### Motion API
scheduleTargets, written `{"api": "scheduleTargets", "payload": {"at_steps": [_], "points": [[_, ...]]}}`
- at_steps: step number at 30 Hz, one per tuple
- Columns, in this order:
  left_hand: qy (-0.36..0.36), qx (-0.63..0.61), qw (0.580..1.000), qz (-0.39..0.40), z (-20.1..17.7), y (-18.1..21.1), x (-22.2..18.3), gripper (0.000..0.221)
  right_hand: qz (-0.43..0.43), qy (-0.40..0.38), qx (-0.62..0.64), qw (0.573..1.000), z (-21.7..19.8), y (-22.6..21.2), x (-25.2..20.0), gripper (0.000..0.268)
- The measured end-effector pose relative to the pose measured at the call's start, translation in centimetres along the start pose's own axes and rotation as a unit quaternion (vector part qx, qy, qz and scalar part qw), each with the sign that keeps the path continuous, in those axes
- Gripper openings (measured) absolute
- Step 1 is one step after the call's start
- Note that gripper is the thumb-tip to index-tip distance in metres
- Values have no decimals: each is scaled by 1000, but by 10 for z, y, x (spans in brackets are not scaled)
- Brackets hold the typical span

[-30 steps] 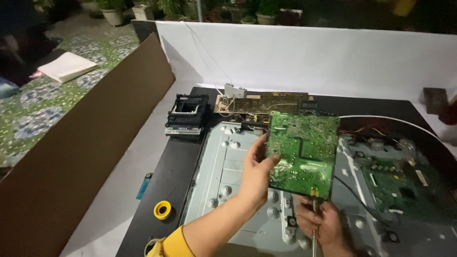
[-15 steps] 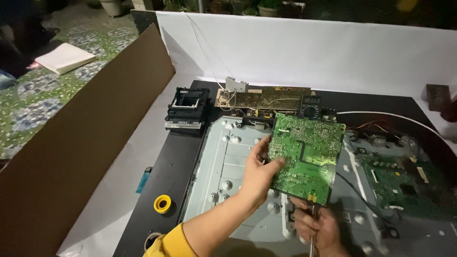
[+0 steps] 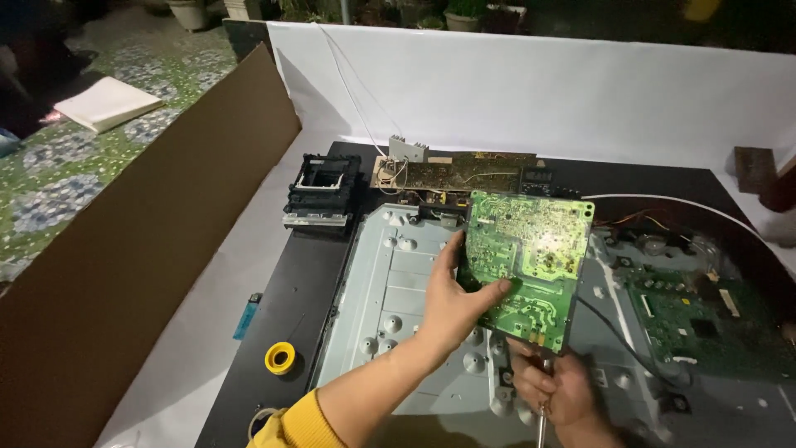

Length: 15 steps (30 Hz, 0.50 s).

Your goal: Removing a power supply board from an electronic device by unscrewing it and disconnecting internal cables.

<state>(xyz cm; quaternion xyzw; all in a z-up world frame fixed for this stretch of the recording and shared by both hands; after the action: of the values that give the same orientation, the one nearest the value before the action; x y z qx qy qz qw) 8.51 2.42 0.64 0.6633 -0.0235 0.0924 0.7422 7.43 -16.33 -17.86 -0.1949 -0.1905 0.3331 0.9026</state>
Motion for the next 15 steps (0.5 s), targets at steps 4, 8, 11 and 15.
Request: {"api": "scheduleTargets", "payload": {"at_steps": [4,8,11,15], "points": [[-2,27,999,-16,5,11,-1,119,30,45,-108,993,55,-12,21,35],[-41,0,999,-32,14,17,-5,153,-78,53,-307,947,92,-36,40,37],[-60,-37,998,-2,15,7,2,156,-80,86,-373,920,91,-46,44,37],[-89,-131,986,51,14,-4,8,160,-48,205,-432,877,77,-57,44,32]]}}
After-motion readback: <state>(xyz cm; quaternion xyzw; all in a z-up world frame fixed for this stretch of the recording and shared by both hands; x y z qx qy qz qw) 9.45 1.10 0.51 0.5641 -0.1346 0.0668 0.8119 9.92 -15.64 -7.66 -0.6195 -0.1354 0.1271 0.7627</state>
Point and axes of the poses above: each hand's wrist, its own x-axis towards the middle knuckle, its own z-axis out of the palm, y = z × x, the point moved 8 cm from there along x, towards the middle knuckle, and after that the axes turned 7 degrees about -x, right-handed, at the moved point
